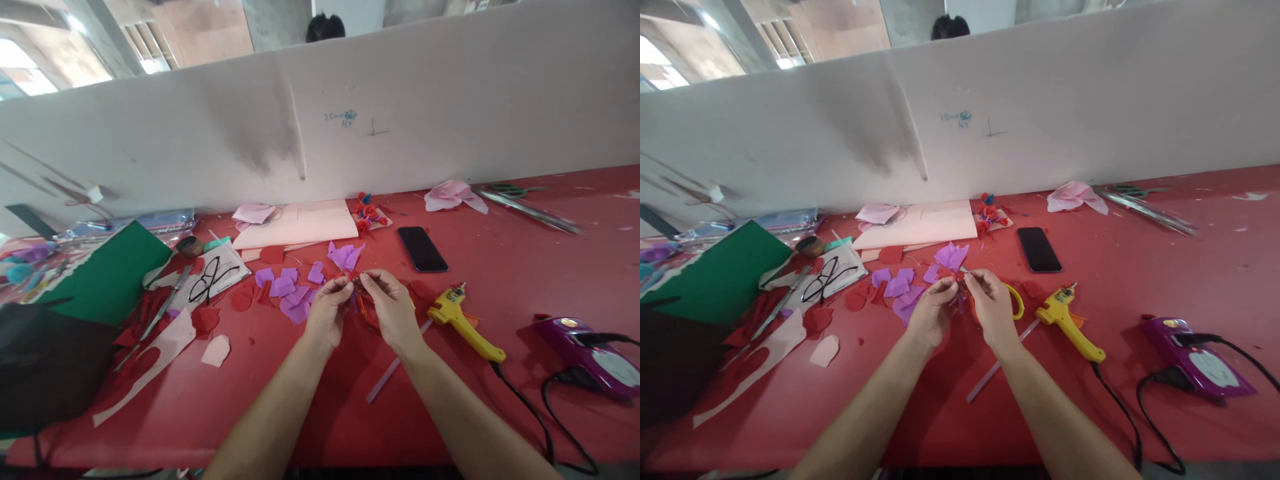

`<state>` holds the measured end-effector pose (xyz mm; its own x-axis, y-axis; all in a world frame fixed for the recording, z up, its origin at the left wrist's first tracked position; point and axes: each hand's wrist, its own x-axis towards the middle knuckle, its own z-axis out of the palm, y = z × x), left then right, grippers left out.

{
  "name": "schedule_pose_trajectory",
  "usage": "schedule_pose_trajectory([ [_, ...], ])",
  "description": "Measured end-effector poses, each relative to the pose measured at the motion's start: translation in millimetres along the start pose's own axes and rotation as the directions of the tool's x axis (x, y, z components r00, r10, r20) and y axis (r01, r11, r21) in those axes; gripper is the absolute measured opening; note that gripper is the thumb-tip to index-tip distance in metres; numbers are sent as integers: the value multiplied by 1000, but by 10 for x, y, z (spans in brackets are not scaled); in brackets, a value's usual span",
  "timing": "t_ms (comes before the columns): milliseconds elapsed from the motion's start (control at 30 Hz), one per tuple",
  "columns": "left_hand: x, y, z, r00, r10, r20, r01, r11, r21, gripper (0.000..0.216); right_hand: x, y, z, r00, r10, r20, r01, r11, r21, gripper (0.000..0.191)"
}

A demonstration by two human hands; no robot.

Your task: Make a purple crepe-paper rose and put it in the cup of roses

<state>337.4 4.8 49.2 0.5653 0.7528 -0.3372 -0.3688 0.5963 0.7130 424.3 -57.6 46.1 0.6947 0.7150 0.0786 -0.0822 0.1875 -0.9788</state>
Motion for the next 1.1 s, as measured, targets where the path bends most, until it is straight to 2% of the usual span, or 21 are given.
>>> schedule_pose_trajectory([
  [233,24,-21,-38,1000,-15,-7,15,1000,5,29,-5,-8,-1,999,37,-2,-37,999,16,22],
  [500,31,-12,-36,1000,-6,21,6,1000,16,30,-13,-28,35,998,51,-43,-42,979,199,15],
  [700,12,1,-19,1000,-13,11,13,1000,1,29,-23,-43,25,999,34,-41,-25,981,190,15],
  [933,-25,8,9,983,139,118,-151,983,103,19,-36,-25,10,998,44,-44,-34,979,200,15],
  [1100,-51,2,23,966,233,116,-251,950,187,14,-30,-29,10,998,52,-27,-44,972,229,11],
])
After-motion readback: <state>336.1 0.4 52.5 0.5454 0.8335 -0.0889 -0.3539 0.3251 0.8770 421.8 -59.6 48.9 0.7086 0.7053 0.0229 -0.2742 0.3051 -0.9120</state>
